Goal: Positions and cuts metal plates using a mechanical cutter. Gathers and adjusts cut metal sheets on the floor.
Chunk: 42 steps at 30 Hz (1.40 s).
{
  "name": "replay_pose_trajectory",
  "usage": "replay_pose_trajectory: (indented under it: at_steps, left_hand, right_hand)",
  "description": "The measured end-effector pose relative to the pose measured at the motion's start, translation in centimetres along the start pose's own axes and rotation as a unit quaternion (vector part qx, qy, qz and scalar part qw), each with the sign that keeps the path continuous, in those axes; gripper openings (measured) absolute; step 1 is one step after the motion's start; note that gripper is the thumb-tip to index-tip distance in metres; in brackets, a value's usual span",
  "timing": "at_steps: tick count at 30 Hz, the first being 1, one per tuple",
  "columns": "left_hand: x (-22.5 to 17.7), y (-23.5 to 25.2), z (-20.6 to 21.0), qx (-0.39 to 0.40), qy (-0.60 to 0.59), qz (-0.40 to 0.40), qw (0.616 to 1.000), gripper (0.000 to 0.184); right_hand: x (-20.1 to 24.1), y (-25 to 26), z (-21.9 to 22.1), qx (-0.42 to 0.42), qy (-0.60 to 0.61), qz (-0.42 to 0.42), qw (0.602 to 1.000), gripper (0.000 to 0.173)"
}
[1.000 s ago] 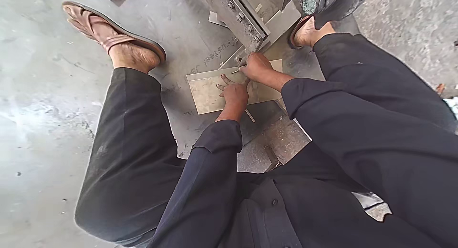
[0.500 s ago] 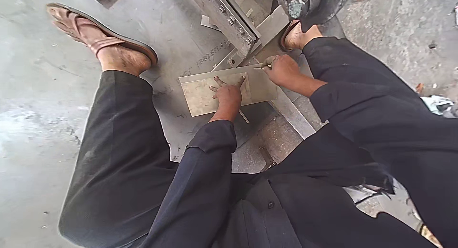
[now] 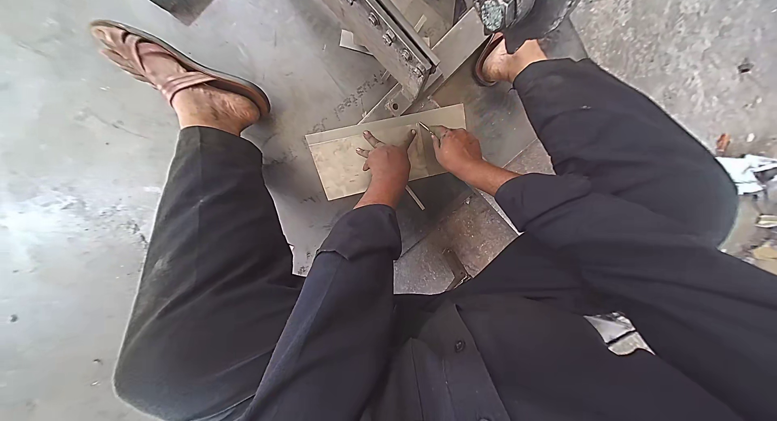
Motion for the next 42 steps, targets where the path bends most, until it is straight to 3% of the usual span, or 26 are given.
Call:
replay_pose_trajectory:
  at_steps: [5,9,11,13,14,18,20,22,27,31,33,36,38,42]
  left_hand:
    - [-0.1,0.1,0.0,-0.003,0.011,0.006,1.000,0.085]
    - [0.0,-0.1,-0.1,-0.005,0.012,0.008,1.000,0.084]
    - [0.0,-0.1,-0.1,-0.005,0.021,0.008,1.000,0.086]
    - [-0.3,-0.2,-0.2,-0.012,0.019,0.021,1.000,0.083]
    - [-0.3,-0.2,-0.4,-0.018,0.019,0.026,0.999,0.081]
    - [0.2,-1.0,0.1,-0.046,-0.008,0.026,0.999,0.075]
    - [0.5,-1.3,0.1,-0.079,-0.013,0.040,0.996,0.072]
    - [1.0,-2.1,0.6,-0.106,-0.029,0.073,0.991,0.078]
    - [1.9,-1.3,2.0,-0.070,-0.008,0.074,0.995,0.111]
    - [1.9,-2.4,2.9,-0.097,0.040,0.127,0.986,0.090]
    - [2.0,-3.3,3.8,-0.097,0.052,0.153,0.982,0.090]
    - [2.5,-4.5,5.9,-0.088,0.054,0.183,0.978,0.099]
    - [2.8,-5.2,6.6,-0.079,0.053,0.204,0.974,0.100]
    - [2.8,-7.2,6.1,-0.060,0.061,0.229,0.970,0.085]
  right_hand:
    - [1.0,-0.7,-0.1,0.010,-0.053,-0.013,0.998,0.039]
    - [0.2,-5.5,3.1,0.032,-0.056,-0.060,0.996,0.035]
    - [-1.0,-8.8,5.8,0.158,-0.089,-0.080,0.980,0.026]
    - [-2.6,-12.0,8.5,0.327,-0.140,-0.098,0.930,0.025]
    - [-3.3,-12.6,8.9,0.345,-0.148,-0.103,0.921,0.027]
    - [-4.1,-7.0,2.2,0.154,0.045,-0.033,0.986,0.034]
    - [-5.0,-3.6,-1.6,0.069,0.121,0.000,0.990,0.039]
    - [-5.9,-1.4,-2.7,0.025,0.169,0.011,0.985,0.040]
    - [-4.7,0.4,-0.2,-0.012,0.165,-0.014,0.986,0.038]
    - [-1.0,0.6,1.9,-0.066,0.081,-0.127,0.986,0.041]
    - [-0.8,1.0,1.5,-0.102,0.061,-0.132,0.984,0.041]
    - [-3.7,2.5,-0.1,-0.123,0.095,-0.036,0.987,0.049]
    - [-6.4,3.7,-0.9,-0.094,0.183,0.055,0.977,0.058]
    - [-9.5,5.8,0.8,-0.028,0.391,0.133,0.910,0.045]
Point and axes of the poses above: each hand's wrist, its own y-axis towards the middle knuckle, its own z-axis out of the palm, x = y × z, the point moved 9 cm from there along y, towards the middle knuckle, and after that the axes turned 5 degrees about z, right-handed, at the moved point
